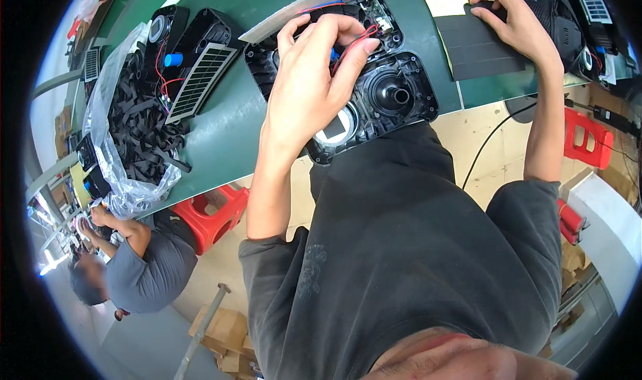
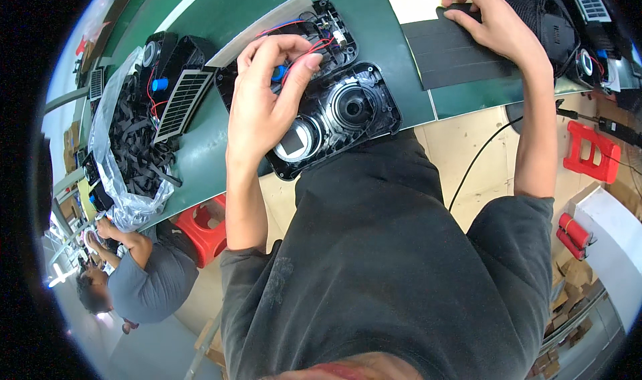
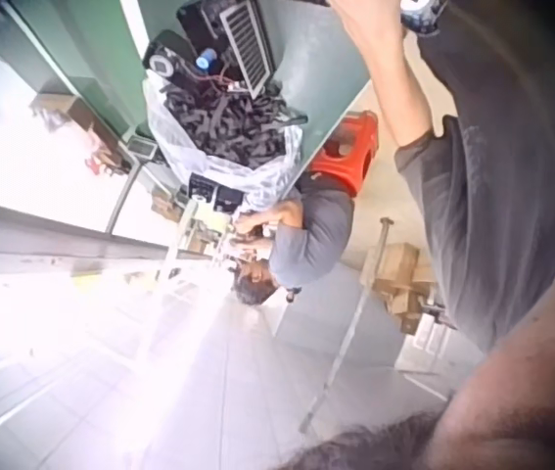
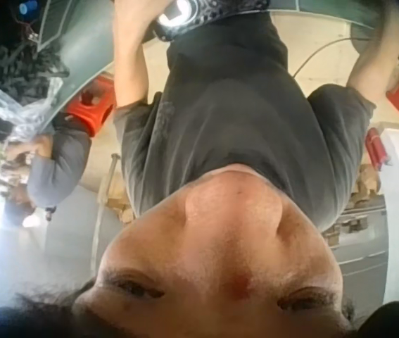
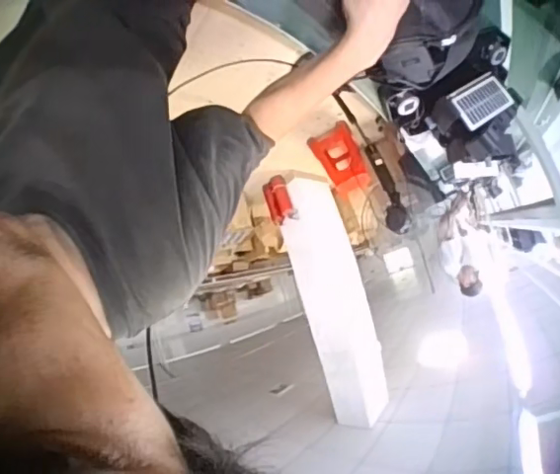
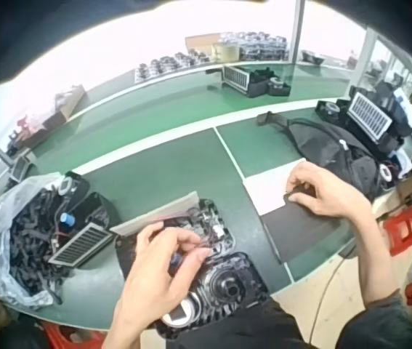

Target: Assembling components of a solar-powered electronic lamp by connecting wires and placing them into a plastic housing.

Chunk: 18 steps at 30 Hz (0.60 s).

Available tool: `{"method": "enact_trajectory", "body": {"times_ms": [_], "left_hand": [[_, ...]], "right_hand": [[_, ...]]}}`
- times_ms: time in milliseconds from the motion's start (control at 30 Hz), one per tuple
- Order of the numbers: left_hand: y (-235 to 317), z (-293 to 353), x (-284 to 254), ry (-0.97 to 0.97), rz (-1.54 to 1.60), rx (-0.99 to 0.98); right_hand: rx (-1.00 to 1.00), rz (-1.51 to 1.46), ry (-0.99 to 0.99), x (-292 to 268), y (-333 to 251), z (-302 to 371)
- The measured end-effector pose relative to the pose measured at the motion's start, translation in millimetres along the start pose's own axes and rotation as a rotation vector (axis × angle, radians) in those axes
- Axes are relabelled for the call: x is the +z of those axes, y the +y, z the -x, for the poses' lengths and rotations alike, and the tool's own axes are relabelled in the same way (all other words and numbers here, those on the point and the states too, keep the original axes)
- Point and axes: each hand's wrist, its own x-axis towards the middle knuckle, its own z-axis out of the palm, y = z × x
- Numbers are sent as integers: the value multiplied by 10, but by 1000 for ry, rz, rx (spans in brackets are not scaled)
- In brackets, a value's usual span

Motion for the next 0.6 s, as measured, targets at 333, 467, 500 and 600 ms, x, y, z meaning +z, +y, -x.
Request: {"method": "enact_trajectory", "body": {"times_ms": [333,467,500,600], "left_hand": [[-141,55,142,303,-354,318],[-121,45,155,262,-299,256],[-105,30,159,259,-273,269],[-159,46,166,197,-306,249]], "right_hand": [[-194,111,190,328,464,189],[60,-328,230,342,531,209],[63,-159,329,343,423,185],[111,-150,447,223,-626,-33]]}}
